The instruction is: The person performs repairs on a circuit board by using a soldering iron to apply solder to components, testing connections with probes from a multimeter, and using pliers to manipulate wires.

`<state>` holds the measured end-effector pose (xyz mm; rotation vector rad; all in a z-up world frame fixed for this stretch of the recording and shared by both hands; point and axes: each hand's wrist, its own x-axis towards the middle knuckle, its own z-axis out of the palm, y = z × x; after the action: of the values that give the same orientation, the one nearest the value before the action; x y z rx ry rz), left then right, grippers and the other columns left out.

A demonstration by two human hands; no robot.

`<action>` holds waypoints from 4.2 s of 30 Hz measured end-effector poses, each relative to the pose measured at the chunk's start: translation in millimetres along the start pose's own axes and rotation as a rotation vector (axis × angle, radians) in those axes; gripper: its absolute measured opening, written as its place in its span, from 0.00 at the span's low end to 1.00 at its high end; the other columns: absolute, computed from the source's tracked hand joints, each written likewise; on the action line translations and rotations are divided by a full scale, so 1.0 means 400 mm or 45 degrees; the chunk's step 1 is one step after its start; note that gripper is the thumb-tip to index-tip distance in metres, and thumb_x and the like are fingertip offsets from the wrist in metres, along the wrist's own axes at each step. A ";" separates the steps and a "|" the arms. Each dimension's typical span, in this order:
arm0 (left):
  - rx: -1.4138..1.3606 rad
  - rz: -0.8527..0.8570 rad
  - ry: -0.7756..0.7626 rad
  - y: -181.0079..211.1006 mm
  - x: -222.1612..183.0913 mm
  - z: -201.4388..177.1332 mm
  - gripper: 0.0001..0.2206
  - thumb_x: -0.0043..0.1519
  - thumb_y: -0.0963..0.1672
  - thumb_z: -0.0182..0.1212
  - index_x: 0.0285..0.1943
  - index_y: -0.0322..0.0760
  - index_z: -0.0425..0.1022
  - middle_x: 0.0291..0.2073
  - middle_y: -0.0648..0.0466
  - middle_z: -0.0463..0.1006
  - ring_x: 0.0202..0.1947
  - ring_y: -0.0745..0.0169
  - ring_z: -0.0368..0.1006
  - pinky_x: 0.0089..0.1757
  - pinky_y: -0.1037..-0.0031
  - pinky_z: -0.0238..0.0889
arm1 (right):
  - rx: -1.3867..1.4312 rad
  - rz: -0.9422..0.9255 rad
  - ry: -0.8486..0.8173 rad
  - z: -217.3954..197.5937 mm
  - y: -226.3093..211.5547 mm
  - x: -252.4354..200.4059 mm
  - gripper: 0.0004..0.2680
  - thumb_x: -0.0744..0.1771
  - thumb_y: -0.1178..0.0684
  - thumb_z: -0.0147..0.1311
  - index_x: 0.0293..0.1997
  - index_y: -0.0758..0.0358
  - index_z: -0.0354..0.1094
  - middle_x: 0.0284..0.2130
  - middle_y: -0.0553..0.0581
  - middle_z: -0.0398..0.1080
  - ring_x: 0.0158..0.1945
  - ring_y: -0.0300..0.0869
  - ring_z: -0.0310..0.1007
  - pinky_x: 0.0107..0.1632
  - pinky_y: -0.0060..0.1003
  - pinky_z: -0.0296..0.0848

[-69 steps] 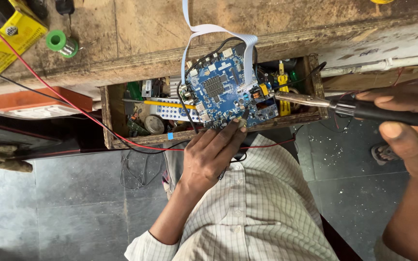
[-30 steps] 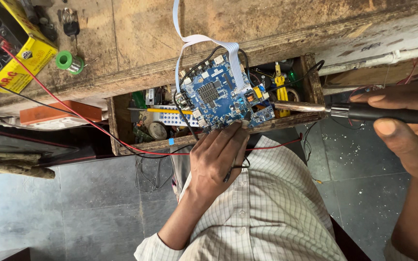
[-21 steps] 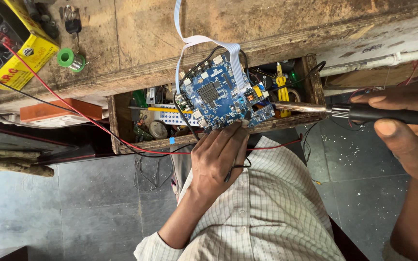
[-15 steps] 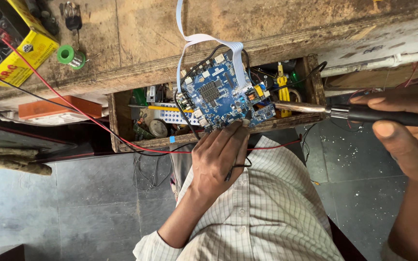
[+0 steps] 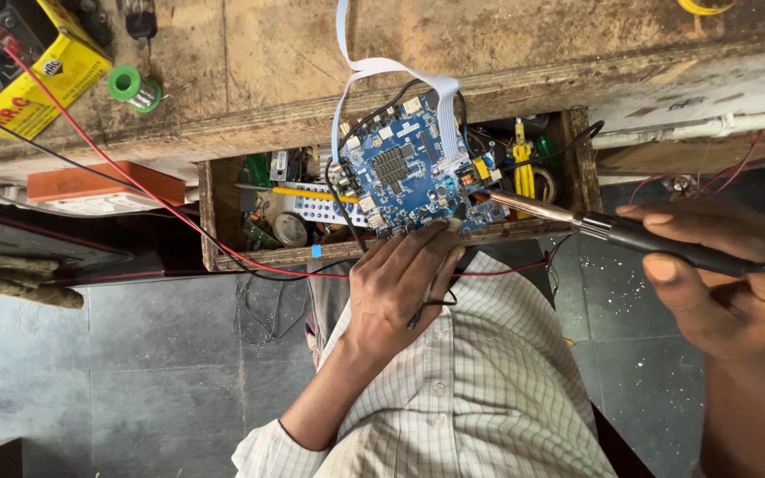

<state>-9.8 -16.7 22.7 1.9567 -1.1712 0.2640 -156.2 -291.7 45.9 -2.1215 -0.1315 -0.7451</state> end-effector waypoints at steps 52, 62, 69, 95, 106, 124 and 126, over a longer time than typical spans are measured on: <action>-0.361 -0.024 0.115 -0.037 0.025 -0.081 0.11 0.65 0.40 0.67 0.55 0.32 0.77 0.48 0.48 0.82 0.45 0.51 0.81 0.45 0.66 0.75 | 0.042 0.201 0.285 -0.135 0.186 -0.210 0.15 0.78 0.47 0.40 0.53 0.75 0.61 0.42 0.67 0.70 0.40 0.50 0.75 0.49 0.41 0.79; -0.333 -0.142 -0.016 -0.027 0.063 -0.094 0.08 0.63 0.40 0.67 0.50 0.33 0.81 0.41 0.48 0.83 0.40 0.50 0.81 0.41 0.66 0.73 | 0.168 0.101 0.478 -0.022 0.071 -0.160 0.16 0.77 0.46 0.53 0.52 0.76 0.59 0.52 0.63 0.64 0.41 0.51 0.76 0.43 0.44 0.82; -0.396 -0.172 -0.036 -0.029 0.063 -0.092 0.09 0.63 0.40 0.67 0.51 0.33 0.80 0.41 0.48 0.83 0.40 0.52 0.81 0.42 0.68 0.74 | 0.089 0.103 0.448 -0.005 0.017 -0.088 0.16 0.76 0.44 0.56 0.51 0.75 0.62 0.52 0.61 0.63 0.37 0.51 0.77 0.41 0.42 0.82; -0.344 -0.157 -0.166 -0.016 0.051 -0.089 0.11 0.63 0.39 0.66 0.54 0.32 0.79 0.48 0.45 0.83 0.48 0.46 0.81 0.48 0.65 0.73 | 0.254 0.084 0.476 0.033 0.009 -0.076 0.13 0.76 0.52 0.60 0.52 0.77 0.65 0.39 0.64 0.71 0.36 0.50 0.78 0.41 0.45 0.84; -0.478 -0.280 0.119 -0.058 0.032 -0.107 0.10 0.65 0.40 0.64 0.54 0.33 0.79 0.46 0.49 0.85 0.42 0.61 0.83 0.44 0.72 0.75 | 0.725 0.376 0.822 0.058 -0.008 -0.085 0.06 0.75 0.56 0.56 0.48 0.70 0.66 0.40 0.59 0.72 0.37 0.45 0.77 0.38 0.40 0.79; -0.387 -0.458 0.500 -0.160 0.016 -0.073 0.09 0.72 0.41 0.59 0.56 0.28 0.78 0.46 0.47 0.83 0.44 0.64 0.78 0.49 0.73 0.70 | 1.726 1.093 0.953 -0.034 0.243 -0.166 0.04 0.70 0.55 0.59 0.44 0.62 0.74 0.31 0.62 0.75 0.28 0.39 0.73 0.29 0.26 0.75; -0.458 -0.495 0.498 -0.160 0.014 -0.075 0.09 0.72 0.41 0.58 0.56 0.29 0.78 0.45 0.48 0.82 0.42 0.65 0.78 0.47 0.74 0.70 | 1.722 1.108 0.926 -0.035 0.242 -0.164 0.05 0.71 0.54 0.59 0.44 0.64 0.72 0.31 0.62 0.75 0.28 0.39 0.73 0.29 0.25 0.75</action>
<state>51.4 16.5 10.5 1.6724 -0.5290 0.2014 -182.6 -351.9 -51.9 -0.4345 0.5173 -0.5478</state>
